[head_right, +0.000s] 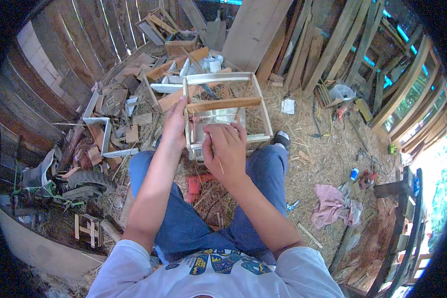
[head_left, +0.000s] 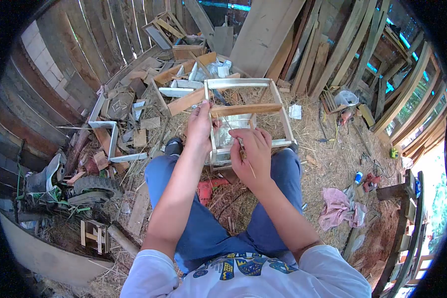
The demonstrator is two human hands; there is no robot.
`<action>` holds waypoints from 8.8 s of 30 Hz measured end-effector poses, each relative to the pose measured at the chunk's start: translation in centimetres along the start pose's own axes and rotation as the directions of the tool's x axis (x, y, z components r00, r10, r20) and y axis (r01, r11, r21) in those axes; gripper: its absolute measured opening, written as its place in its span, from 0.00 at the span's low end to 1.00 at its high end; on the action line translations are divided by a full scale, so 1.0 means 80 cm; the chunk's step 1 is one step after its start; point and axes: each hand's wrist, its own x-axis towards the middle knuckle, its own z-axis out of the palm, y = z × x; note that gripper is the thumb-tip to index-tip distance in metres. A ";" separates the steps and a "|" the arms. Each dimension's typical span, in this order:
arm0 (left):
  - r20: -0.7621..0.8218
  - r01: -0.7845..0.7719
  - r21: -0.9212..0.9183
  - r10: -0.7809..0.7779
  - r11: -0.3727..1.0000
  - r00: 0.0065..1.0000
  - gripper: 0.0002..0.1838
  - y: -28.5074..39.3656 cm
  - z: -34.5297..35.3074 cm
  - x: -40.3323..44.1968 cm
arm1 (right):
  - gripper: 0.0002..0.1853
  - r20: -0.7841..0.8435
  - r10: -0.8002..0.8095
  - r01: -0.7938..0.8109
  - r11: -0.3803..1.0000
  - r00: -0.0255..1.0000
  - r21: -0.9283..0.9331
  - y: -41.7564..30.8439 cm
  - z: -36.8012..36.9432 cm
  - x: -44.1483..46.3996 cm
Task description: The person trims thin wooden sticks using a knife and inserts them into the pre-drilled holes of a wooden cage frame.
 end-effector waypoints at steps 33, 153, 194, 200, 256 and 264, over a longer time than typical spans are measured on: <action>-0.019 -0.027 0.020 0.028 0.999 0.999 0.17 -0.004 0.007 -0.005 | 0.08 0.574 0.283 -0.511 0.811 0.768 0.284 0.028 -0.029 0.047; 0.181 -0.284 0.665 0.219 0.691 0.959 0.11 -0.069 -0.032 -0.083 | 0.01 0.563 0.771 -0.945 0.154 0.297 0.288 0.011 0.000 -0.055; 0.155 -0.257 0.574 0.205 0.778 0.966 0.10 -0.065 -0.023 -0.081 | 0.05 0.540 0.635 -0.800 0.586 0.552 0.128 0.014 -0.015 -0.052; 0.148 -0.231 0.598 0.178 0.767 0.973 0.12 -0.063 -0.020 -0.083 | 0.04 0.521 0.644 -0.796 0.593 0.560 0.121 0.013 -0.008 -0.054; 0.147 -0.291 0.626 0.257 0.724 0.955 0.09 -0.076 -0.027 -0.086 | 0.04 0.460 0.666 -0.796 0.578 0.588 0.181 0.003 0.000 -0.057; 0.111 -0.282 0.607 0.272 0.743 0.956 0.10 -0.081 -0.030 -0.080 | 0.05 0.447 0.465 -0.551 0.831 0.765 0.079 0.008 -0.015 -0.075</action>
